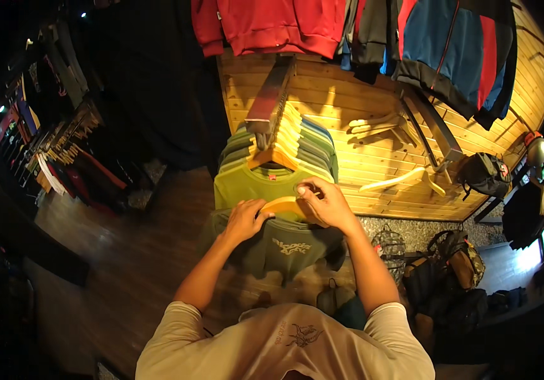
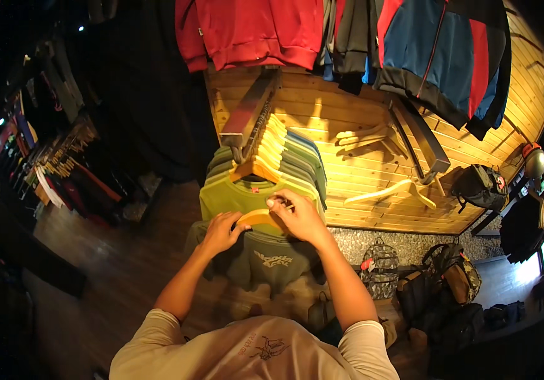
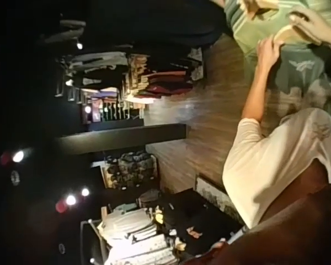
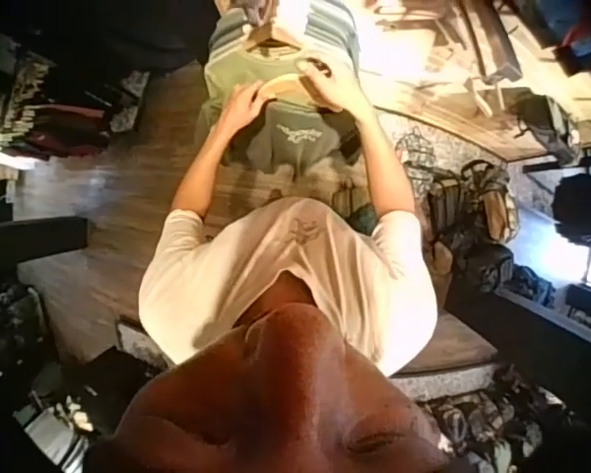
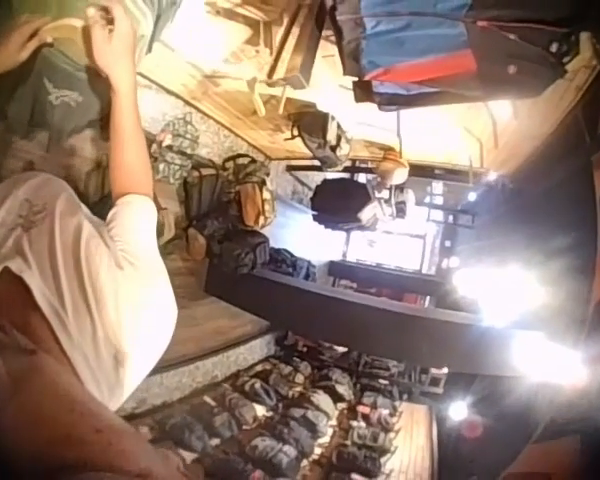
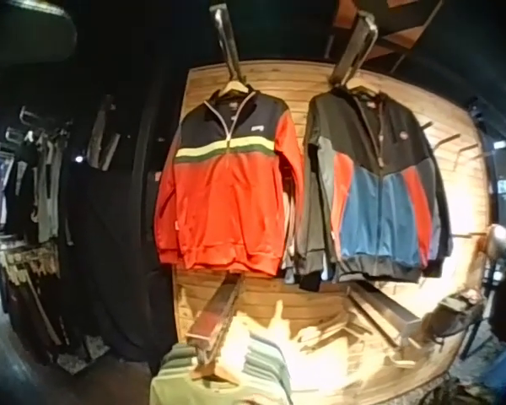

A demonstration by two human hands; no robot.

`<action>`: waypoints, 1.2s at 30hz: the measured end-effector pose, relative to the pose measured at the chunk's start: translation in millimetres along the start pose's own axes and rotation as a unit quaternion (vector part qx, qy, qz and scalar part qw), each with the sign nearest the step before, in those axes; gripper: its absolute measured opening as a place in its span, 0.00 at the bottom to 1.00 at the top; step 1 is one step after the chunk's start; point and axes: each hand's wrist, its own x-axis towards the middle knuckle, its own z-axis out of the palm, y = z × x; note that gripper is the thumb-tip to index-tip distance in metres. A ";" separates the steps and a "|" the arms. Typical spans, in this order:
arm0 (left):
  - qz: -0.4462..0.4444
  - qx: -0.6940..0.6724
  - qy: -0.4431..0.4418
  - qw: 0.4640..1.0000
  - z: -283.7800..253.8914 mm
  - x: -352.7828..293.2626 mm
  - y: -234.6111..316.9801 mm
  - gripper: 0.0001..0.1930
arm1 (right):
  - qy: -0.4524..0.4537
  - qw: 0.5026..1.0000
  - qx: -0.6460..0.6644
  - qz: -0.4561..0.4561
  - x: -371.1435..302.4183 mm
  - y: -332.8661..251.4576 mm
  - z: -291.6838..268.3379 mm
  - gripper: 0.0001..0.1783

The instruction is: Placing various garments onto wooden hangers and organizing them on a display rack in a retail store.

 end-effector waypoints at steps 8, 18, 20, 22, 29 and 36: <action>-0.077 -0.031 -0.003 0.997 -40.7 -14.7 -88.6 0.17 | -0.004 0.995 -0.103 -0.014 66.6 21.2 90.0 0.22; -0.007 -0.008 0.001 1.000 -8.1 22.4 -78.3 0.13 | 0.223 0.895 -0.332 0.196 49.1 -15.2 85.1 0.30; -0.010 0.029 0.010 0.999 4.4 30.0 -56.3 0.13 | 0.268 0.838 -0.444 0.168 45.0 -5.5 77.9 0.33; 0.001 0.026 0.002 1.000 14.9 37.2 -43.5 0.12 | 0.275 0.832 -0.427 0.222 47.8 -6.4 66.3 0.29; 0.037 -0.032 -0.042 0.998 28.4 46.5 -37.3 0.14 | 0.160 0.936 -0.313 -0.016 36.3 16.6 20.2 0.11; 0.008 -0.078 -0.069 0.995 11.6 55.2 -68.9 0.16 | 0.022 0.996 -0.066 0.058 55.0 22.9 15.8 0.16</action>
